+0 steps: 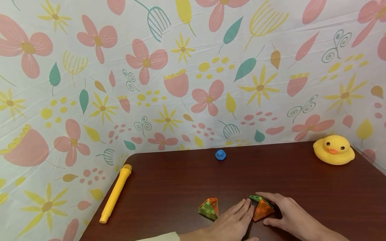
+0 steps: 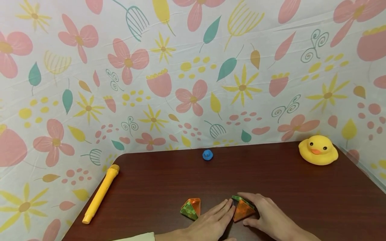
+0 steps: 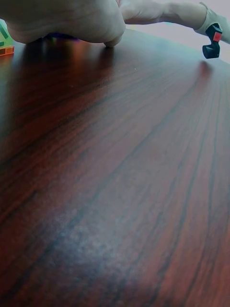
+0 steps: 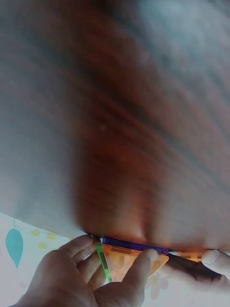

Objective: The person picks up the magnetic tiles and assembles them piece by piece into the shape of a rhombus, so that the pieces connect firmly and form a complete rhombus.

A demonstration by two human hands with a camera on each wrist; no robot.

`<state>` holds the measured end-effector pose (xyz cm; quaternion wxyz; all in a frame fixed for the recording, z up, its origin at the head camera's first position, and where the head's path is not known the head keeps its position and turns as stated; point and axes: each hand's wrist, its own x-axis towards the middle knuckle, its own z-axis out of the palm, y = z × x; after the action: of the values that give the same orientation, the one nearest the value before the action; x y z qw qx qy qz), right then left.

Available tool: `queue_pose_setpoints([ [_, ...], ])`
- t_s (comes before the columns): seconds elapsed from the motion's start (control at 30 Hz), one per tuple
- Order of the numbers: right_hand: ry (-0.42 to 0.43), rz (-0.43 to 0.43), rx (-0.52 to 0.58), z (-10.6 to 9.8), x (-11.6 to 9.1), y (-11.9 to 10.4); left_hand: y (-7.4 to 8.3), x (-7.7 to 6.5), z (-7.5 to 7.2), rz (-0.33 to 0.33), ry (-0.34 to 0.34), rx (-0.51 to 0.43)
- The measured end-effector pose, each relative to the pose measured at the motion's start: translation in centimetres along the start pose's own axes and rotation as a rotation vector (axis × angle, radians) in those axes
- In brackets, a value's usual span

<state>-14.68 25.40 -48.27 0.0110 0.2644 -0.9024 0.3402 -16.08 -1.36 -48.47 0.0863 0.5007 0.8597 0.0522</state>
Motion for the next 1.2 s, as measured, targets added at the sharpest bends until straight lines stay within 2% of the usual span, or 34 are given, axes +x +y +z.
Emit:
queue_pose_setpoints([
  [0.27,-0.006,-0.013,0.074,0.6,0.6,-0.3,0.1,0.0,0.0,0.015,0.018,0.023],
  [0.5,0.008,0.0,0.033,1.1,0.9,-0.5,0.2,0.1,-0.2,0.003,0.005,0.051],
  [1.0,0.055,-0.042,0.013,1.7,1.2,-0.8,0.3,0.1,-0.4,0.002,0.0,0.092],
  [1.2,0.06,-0.046,0.012,1.8,1.2,-0.8,0.3,0.2,-0.9,0.047,0.028,0.204],
])
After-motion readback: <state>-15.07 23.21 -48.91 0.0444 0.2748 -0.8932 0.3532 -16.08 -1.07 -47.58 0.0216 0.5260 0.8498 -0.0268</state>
